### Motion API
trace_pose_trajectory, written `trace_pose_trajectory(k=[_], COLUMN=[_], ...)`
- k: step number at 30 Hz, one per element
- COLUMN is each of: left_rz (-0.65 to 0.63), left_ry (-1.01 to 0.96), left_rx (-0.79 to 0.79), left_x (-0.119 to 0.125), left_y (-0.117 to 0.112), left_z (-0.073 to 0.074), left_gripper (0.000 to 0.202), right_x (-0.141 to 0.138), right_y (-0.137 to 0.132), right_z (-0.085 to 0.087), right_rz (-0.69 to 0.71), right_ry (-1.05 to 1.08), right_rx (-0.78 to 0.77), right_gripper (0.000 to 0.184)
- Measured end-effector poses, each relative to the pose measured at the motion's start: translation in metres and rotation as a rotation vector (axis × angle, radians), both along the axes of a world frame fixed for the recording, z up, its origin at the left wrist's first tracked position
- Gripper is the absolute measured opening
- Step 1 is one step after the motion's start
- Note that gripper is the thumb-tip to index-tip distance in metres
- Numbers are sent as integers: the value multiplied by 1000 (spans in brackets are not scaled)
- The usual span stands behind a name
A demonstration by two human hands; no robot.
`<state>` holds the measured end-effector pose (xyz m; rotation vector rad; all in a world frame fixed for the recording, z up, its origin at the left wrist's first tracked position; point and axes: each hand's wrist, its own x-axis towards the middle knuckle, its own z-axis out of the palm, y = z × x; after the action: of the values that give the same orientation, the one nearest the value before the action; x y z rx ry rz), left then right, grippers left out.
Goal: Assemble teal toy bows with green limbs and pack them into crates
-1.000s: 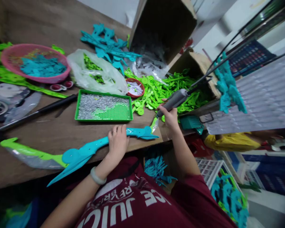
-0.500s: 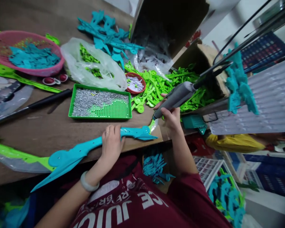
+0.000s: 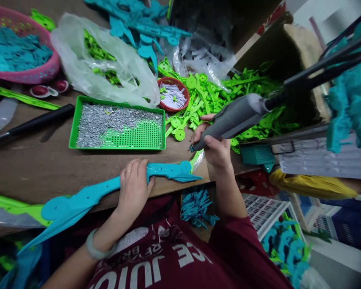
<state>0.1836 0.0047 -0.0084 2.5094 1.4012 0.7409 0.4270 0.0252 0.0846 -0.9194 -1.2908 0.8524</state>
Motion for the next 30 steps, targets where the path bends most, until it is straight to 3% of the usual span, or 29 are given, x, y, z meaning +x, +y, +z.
trace_pose_trajectory(k=[4,7,10,18,26,28,30], left_rz=[-8,-6,12,-14,-28,-69,-190], left_ry=[8,16,34,-9,-13,-2,6], left_rx=[3,12,-1,-18,-6,20,47], left_x=[0,0,1,-1,-2,-2,-2], left_y=[0,-1,-1,-1,-1,-2,-3], left_z=[2,1,0,3,8,12,15], left_gripper=[40,41,39,36,35,34,30], right_x=[2,1,-1,-1,7,9,10], right_y=[-1,-2,-2,-4,-6,-5,-3], right_z=[2,5,8,11,-4,-7,-8], right_rz=[-1,-72,-135,-188,-217,-192,-171], right_ry=[45,44,41,35,19,35,48], right_rx=[38,8,-17,-31,-35,-21,2], right_gripper=[58,79,87,98,95,91,88])
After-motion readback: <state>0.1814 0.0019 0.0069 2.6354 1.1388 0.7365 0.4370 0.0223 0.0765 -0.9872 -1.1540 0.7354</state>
